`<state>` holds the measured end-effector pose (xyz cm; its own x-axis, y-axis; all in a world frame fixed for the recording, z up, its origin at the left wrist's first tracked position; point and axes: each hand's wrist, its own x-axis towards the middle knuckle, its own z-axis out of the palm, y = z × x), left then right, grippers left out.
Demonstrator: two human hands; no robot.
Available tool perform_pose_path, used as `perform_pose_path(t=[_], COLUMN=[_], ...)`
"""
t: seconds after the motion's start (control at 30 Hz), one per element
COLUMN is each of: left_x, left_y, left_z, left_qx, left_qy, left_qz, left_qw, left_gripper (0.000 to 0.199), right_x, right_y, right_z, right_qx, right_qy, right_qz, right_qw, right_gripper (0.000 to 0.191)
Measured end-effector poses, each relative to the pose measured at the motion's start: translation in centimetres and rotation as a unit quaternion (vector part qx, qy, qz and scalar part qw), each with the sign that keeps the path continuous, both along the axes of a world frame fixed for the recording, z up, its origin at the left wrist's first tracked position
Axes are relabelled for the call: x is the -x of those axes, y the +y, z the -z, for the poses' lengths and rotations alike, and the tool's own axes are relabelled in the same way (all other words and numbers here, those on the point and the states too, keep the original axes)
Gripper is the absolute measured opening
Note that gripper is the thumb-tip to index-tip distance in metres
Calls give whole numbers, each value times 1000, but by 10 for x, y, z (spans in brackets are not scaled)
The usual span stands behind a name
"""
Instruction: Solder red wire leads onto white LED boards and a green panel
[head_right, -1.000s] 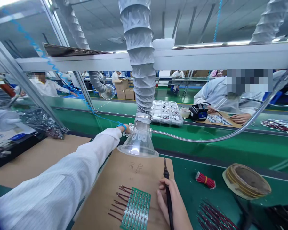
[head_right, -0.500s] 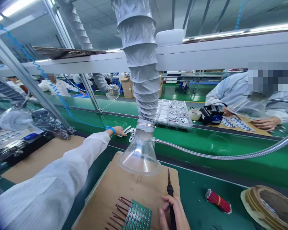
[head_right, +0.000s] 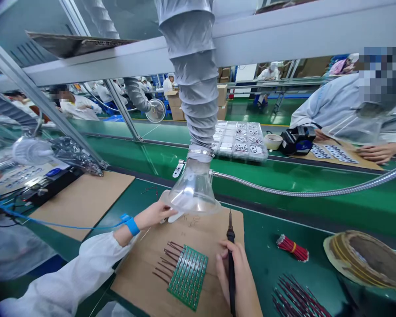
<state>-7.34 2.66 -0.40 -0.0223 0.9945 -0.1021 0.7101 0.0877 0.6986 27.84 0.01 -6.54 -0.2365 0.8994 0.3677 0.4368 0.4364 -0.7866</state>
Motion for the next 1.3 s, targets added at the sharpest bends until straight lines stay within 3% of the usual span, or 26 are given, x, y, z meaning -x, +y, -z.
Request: perform_pose_path(t=[0.23,0.4,0.5,0.6,0.77,0.87,0.97,1.07,1.17,1.23,1.3], left_x=[11,-15,-19,17,109,130,135,143,149,140,114], left_y=[10,11,13,37,126,164,179,180,163,134,92], left_z=[-7,3,7,0,-21,-20,-17,-27,-45,-51,-46], left_qx=[-2,0,7,12,39,68,97,120,128,116,96], left_qy=[42,57,66,102,196,218,222,225,228,222,202], left_qz=[-49,-3,27,2,-117,-126,-111,-99,-101,-104,-90], left_qw=[998,998,997,995,973,965,964,962,960,962,971], left_gripper=[36,38,37,29,35,41,40,38,34,29,25], right_x=[6,4,8,29,86,99,92,81,77,75,73], right_y=[-6,-1,-1,1,22,33,33,23,11,6,4], right_z=[-2,2,-7,-21,-33,-35,-40,-47,-48,-46,-42], right_qx=[19,11,14,22,-10,-22,-17,-10,20,51,69], right_qy=[-10,-34,-62,-90,-131,-148,-140,-118,-88,-72,-59], right_qz=[-22,-2,6,14,34,39,57,70,39,12,8], right_qw=[1000,999,998,996,991,988,988,991,995,996,996], right_gripper=[20,23,24,25,36,40,34,30,22,19,16])
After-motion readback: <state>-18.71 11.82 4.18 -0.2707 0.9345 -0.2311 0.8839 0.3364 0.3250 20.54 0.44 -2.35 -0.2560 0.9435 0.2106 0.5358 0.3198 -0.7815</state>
